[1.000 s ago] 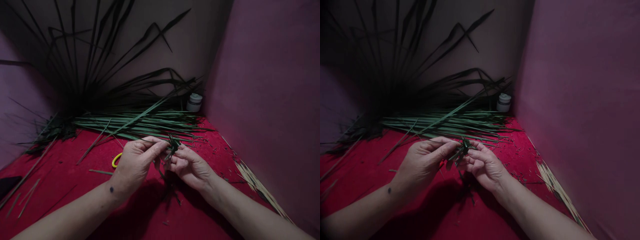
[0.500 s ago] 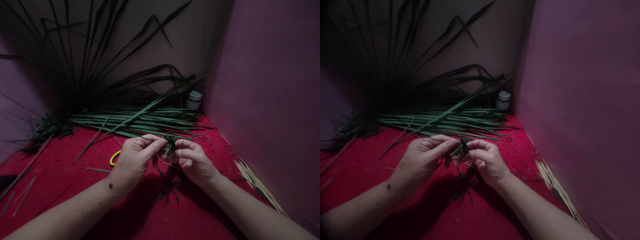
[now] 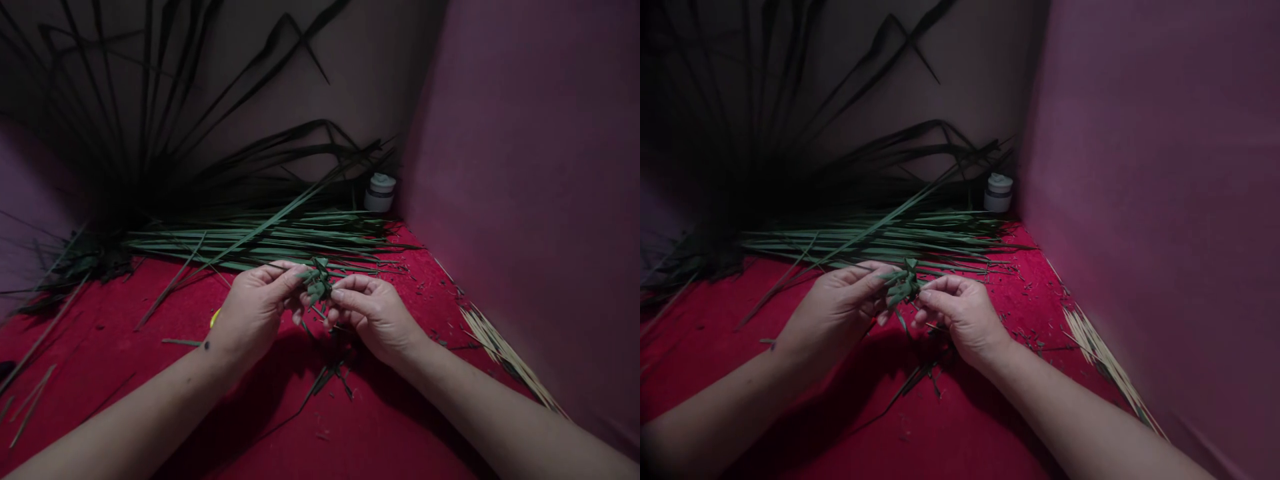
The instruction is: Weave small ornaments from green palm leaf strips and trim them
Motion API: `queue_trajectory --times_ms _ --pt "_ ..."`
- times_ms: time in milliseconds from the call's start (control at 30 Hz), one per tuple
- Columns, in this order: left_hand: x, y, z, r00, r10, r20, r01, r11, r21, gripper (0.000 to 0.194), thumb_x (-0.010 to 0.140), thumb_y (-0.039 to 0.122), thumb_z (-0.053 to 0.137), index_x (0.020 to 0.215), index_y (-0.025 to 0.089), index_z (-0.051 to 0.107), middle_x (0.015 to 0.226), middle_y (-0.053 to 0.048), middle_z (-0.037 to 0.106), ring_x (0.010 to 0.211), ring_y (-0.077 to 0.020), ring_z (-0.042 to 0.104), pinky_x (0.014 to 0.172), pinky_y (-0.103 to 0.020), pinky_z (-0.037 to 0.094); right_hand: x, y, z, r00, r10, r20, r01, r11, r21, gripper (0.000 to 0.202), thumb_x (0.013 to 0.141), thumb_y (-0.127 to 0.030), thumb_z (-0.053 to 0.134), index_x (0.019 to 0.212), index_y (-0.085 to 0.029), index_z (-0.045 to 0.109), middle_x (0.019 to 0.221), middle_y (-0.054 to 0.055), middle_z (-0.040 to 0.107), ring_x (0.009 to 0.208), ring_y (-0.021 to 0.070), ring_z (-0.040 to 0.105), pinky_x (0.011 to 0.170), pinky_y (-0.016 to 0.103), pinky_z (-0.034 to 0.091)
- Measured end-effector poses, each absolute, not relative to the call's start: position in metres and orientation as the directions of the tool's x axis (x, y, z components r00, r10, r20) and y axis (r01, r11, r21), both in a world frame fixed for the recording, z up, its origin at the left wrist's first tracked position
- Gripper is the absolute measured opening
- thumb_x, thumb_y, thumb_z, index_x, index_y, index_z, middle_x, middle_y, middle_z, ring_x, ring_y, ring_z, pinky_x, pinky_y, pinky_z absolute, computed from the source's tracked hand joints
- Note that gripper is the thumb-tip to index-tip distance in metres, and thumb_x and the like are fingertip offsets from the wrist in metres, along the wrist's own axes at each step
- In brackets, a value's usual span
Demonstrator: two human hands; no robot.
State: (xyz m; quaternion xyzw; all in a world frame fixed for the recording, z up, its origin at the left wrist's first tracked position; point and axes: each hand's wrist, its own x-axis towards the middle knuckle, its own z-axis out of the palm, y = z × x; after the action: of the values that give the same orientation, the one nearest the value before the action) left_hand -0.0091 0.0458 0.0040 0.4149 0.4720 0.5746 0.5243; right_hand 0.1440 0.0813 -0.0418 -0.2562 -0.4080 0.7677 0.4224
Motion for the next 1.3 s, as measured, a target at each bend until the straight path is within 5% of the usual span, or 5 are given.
queue_trajectory --times_ms 767,1300 --pt "-0.01 0.046 -0.003 -0.141 0.989 -0.053 -0.12 0.036 0.992 0.01 0.073 0.024 0.068 0.075 0.014 0.067 0.063 -0.001 0.063 0.049 -0.0087 0.052 0.044 -0.02 0.042 0.142 0.079 -0.037 -0.44 0.898 0.017 -0.297 -0.127 -0.946 0.01 0.072 -0.021 0.064 0.074 -0.016 0.056 0.058 -0.002 0.058 0.049 0.0093 0.057 0.05 0.022 0.042" --pt "-0.019 0.05 -0.009 -0.06 0.992 -0.116 -0.192 0.102 0.976 0.03 0.063 0.018 0.076 0.089 0.018 0.062 0.071 0.0 0.068 0.059 -0.0126 0.062 0.061 -0.025 0.048 0.144 0.081 -0.037 -0.566 0.824 0.015 -0.368 -0.236 -0.899 0.011 0.07 -0.016 0.064 0.073 -0.016 0.053 0.059 -0.002 0.058 0.05 0.0095 0.055 0.053 0.024 0.045"
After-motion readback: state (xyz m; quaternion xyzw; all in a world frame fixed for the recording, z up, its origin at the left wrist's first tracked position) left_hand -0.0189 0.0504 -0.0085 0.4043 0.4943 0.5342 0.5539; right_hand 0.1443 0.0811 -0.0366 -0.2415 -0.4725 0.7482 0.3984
